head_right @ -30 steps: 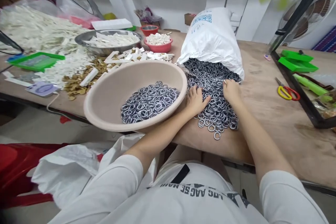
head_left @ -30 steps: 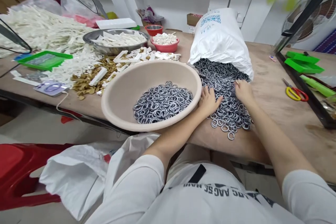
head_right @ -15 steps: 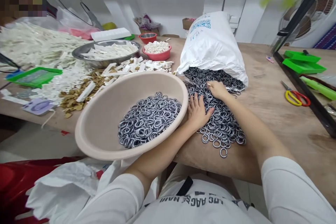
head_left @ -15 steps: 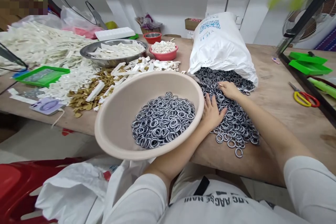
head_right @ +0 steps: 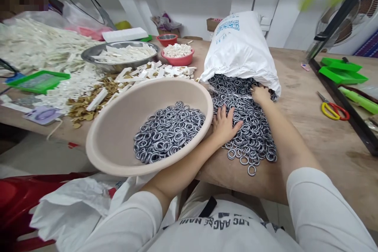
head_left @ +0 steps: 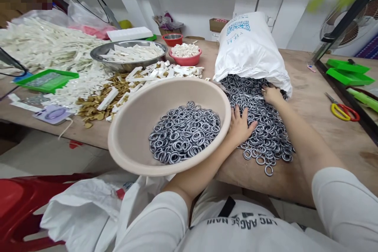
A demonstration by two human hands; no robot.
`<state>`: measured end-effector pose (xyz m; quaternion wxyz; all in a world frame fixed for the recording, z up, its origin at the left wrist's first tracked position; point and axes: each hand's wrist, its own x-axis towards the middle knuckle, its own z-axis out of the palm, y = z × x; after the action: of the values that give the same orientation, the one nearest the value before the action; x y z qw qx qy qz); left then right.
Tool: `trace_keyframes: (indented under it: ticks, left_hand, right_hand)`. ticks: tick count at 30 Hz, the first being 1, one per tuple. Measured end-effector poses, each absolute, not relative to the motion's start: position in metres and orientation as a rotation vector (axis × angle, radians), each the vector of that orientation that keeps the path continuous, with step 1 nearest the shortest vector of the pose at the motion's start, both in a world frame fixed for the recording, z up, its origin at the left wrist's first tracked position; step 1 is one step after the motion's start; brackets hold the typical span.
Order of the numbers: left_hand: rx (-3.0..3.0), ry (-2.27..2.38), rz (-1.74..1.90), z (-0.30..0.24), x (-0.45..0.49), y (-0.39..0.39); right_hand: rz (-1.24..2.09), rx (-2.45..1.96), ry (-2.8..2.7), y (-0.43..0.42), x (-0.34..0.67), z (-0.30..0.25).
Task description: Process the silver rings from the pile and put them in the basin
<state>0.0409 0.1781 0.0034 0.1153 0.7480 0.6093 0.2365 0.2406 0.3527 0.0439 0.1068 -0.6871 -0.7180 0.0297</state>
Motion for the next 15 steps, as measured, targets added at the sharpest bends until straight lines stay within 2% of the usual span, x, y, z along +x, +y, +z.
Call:
trace_keyframes:
  ticks: [7,15]
  left_hand:
    - [2.296,1.803,0.711,0.007,0.042,0.177]
    - [2.425,1.571,0.878,0.013,0.028,0.171]
  right_hand:
    - [0.241,-1.736,-2.342,0.302,0.216,0.034]
    - [0.339,-1.444,-2.394,0.226,0.227,0.036]
